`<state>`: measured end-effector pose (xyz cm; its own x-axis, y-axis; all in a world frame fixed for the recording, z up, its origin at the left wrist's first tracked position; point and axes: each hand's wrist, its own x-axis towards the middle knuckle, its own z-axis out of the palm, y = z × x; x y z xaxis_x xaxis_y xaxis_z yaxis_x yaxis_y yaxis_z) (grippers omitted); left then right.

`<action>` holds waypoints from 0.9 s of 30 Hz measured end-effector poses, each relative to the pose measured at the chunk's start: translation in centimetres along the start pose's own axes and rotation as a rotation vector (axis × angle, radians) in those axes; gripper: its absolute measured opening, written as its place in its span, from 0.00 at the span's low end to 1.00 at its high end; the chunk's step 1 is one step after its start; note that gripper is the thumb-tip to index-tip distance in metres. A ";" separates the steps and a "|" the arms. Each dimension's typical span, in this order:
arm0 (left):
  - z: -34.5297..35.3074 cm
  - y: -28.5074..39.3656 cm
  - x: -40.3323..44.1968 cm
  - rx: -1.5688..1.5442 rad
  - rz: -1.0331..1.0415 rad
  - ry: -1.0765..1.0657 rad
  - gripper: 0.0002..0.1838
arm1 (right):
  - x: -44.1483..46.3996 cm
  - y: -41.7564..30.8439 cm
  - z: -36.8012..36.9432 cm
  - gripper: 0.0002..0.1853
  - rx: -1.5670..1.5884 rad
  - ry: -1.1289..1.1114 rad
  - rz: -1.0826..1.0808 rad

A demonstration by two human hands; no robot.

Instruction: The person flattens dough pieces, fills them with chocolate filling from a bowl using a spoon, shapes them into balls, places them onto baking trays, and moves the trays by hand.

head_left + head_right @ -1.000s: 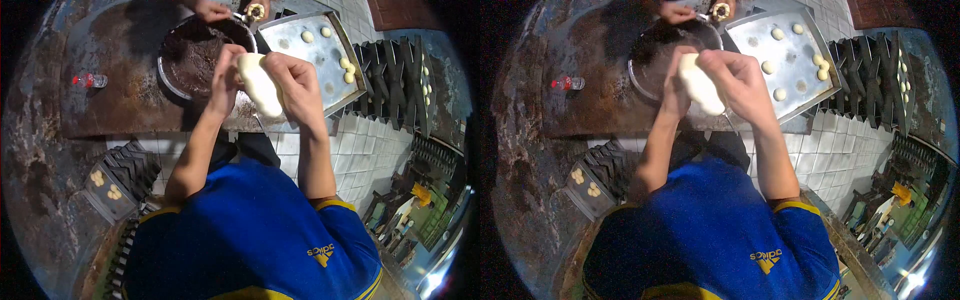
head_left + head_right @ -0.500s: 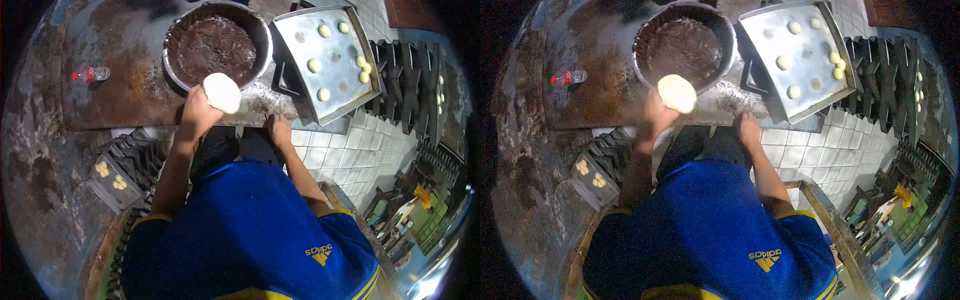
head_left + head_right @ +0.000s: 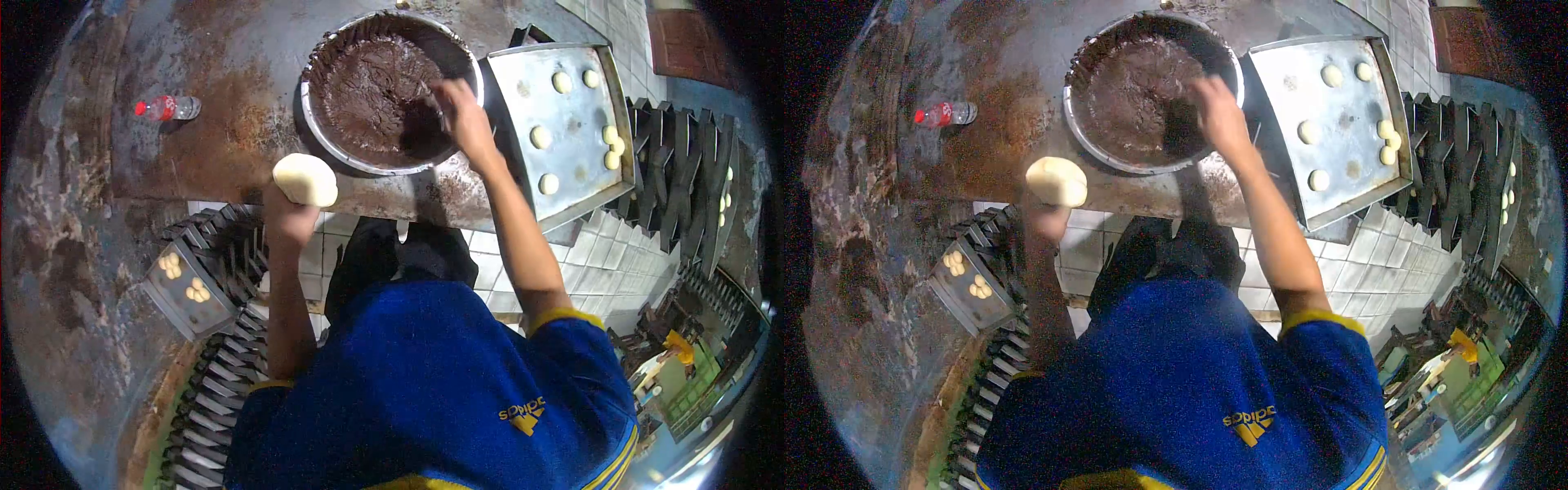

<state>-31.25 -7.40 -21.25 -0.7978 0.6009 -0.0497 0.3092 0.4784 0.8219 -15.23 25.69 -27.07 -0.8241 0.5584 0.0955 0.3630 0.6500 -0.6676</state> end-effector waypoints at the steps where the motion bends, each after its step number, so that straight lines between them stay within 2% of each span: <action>1: -0.1 0.4 0.1 -0.014 -0.020 -0.019 0.20 | 2.6 1.5 1.5 0.23 -0.091 0.003 -0.022; 7: -1.0 1.8 0.0 -0.085 -0.100 -0.022 0.20 | 12.4 6.2 7.3 0.23 -0.452 -0.018 -0.055; 12: -1.5 -0.3 -0.9 0.011 -0.126 0.029 0.22 | 11.5 6.6 7.7 0.23 -0.582 -0.102 -0.093; 14: -1.7 0.3 -0.6 -0.169 -0.242 -0.042 0.23 | 10.1 6.7 7.4 0.23 -0.604 -0.094 -0.118; 17: -0.7 -1.2 -0.8 -0.353 -0.221 -0.036 0.23 | 8.2 5.9 6.0 0.23 -0.685 -0.273 -0.083; 18: -0.7 -0.8 -0.6 -0.357 -0.220 -0.039 0.23 | 7.4 6.3 5.9 0.23 -0.689 -0.272 -0.080; 20: -0.9 -0.1 -0.4 -0.165 0.003 -0.068 0.23 | 5.5 7.1 5.7 0.24 -0.526 -0.248 -0.086; 21: -0.6 -0.1 -0.4 -0.166 0.004 -0.069 0.23 | 5.2 5.2 3.8 0.24 -0.381 -0.337 0.025; 22: -0.3 -0.1 -0.1 -0.161 0.008 -0.104 0.23 | 4.6 6.9 4.2 0.24 -0.381 -0.335 0.024; 24: 0.3 0.1 0.6 -0.156 0.017 -0.136 0.23 | 3.7 10.2 4.6 0.18 0.052 -0.470 0.134; 25: 0.7 1.1 1.1 -0.074 0.022 -0.147 0.23 | 3.3 5.0 0.7 0.13 0.207 -0.549 0.122; 26: 1.0 1.7 1.6 0.007 0.026 -0.156 0.23 | 2.4 2.3 -1.3 0.13 0.206 -0.547 0.116; 27: 1.4 1.6 1.6 0.009 0.028 -0.150 0.23 | 1.5 0.4 -2.8 0.15 0.352 -0.570 0.153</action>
<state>-31.31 -4.72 -20.82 -0.7024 0.7030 -0.1114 0.3356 0.4651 0.8192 -15.16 28.20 -25.12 -0.9100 0.2092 -0.3579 0.4099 0.3257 -0.8520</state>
